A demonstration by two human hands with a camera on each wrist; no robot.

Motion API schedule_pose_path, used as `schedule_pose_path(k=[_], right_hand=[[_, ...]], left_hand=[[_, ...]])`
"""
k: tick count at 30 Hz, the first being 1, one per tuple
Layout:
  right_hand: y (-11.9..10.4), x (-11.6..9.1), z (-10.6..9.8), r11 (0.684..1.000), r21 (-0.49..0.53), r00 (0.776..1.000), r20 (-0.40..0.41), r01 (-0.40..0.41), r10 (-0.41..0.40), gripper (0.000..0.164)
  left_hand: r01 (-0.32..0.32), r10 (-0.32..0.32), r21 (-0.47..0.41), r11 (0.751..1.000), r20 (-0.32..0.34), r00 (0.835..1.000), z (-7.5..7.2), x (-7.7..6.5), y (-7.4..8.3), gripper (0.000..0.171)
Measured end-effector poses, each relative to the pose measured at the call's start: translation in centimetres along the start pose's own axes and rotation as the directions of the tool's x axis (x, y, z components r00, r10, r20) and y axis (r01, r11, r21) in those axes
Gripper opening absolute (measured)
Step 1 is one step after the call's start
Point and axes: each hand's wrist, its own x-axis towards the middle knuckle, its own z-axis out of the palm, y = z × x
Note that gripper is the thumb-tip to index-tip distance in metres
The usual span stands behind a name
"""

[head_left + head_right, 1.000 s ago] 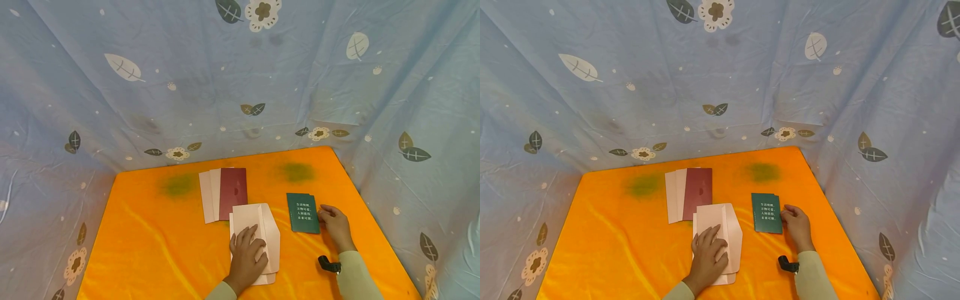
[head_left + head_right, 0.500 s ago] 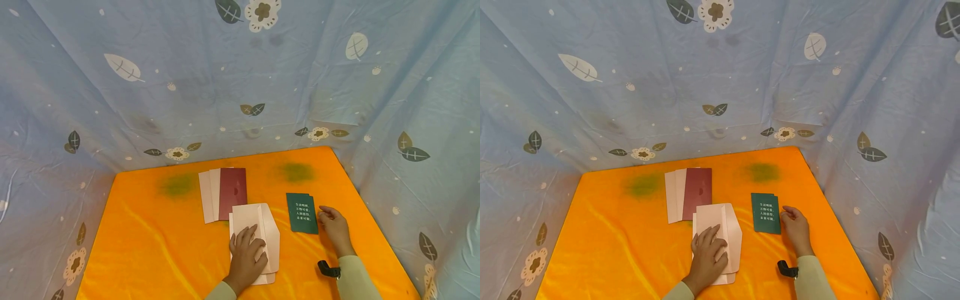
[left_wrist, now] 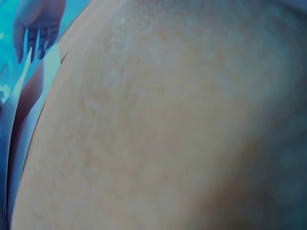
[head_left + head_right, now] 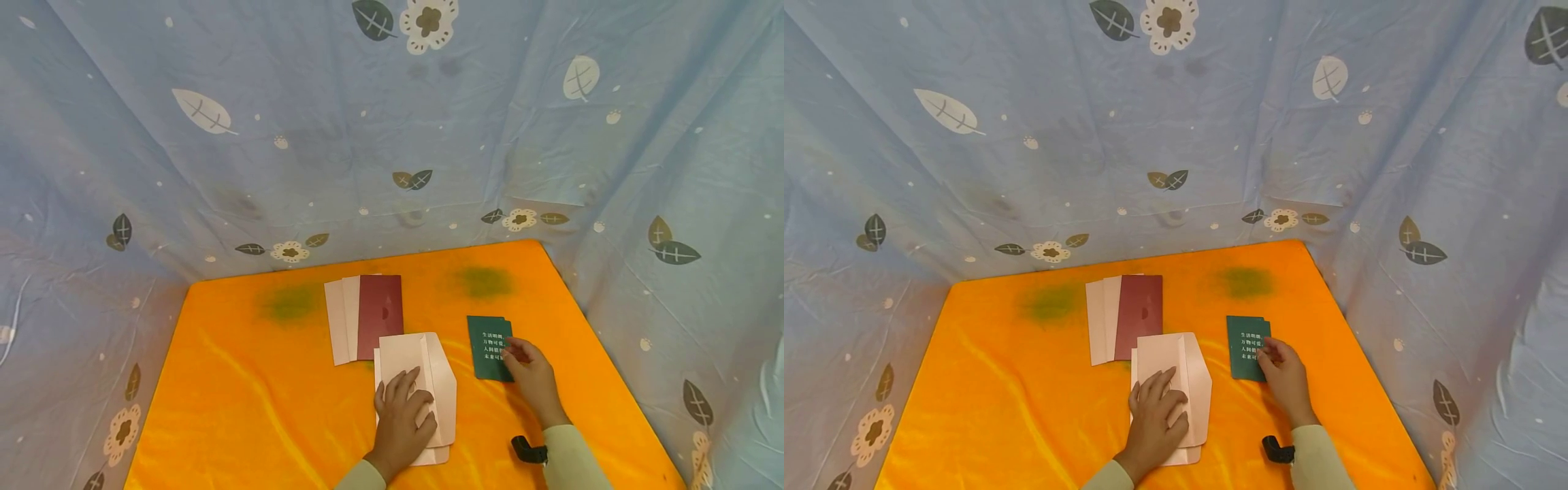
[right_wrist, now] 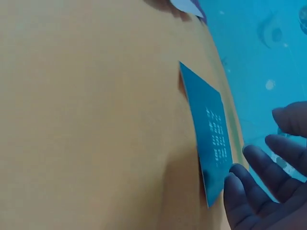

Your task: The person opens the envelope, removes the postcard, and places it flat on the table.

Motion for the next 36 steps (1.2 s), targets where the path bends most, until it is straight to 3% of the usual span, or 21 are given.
schedule_pose_path(k=[8, 15, 20, 25, 36], right_hand=[[0.0, -0.7, 1.9, 0.97, -0.092, 0.974, 0.053, 0.226, -0.222, 0.046], [0.0, -1.3, 3.3, 0.923, -0.158, 0.936, 0.107, 0.35, -0.336, 0.048], [0.1, -1.8, 4.0, 0.893, -0.201, 0.912, 0.162, 0.403, -0.376, 0.052], [0.2, -2.5, 4.8, 0.84, -0.28, 0.883, 0.211, 0.465, -0.418, 0.058], [0.8, -3.7, 6.5, 0.771, -0.32, 0.818, 0.394, 0.55, -0.419, 0.067]], left_hand=[[0.0, 0.0, -0.003, 1.0, 0.0, 1.0, 0.0, 0.0, 0.0, 0.016], [0.002, -0.002, 0.0, 1.0, -0.001, 1.0, 0.0, 0.0, -0.1, 0.016], [0.001, -0.001, 0.001, 1.0, 0.004, 1.0, -0.1, 0.0, -0.1, 0.016], [0.003, -0.004, 0.009, 1.0, 0.009, 1.0, -0.2, 0.0, -0.1, 0.016], [0.018, -0.019, 0.015, 1.0, 0.033, 0.999, -0.4, 0.0, 0.2, 0.016]])
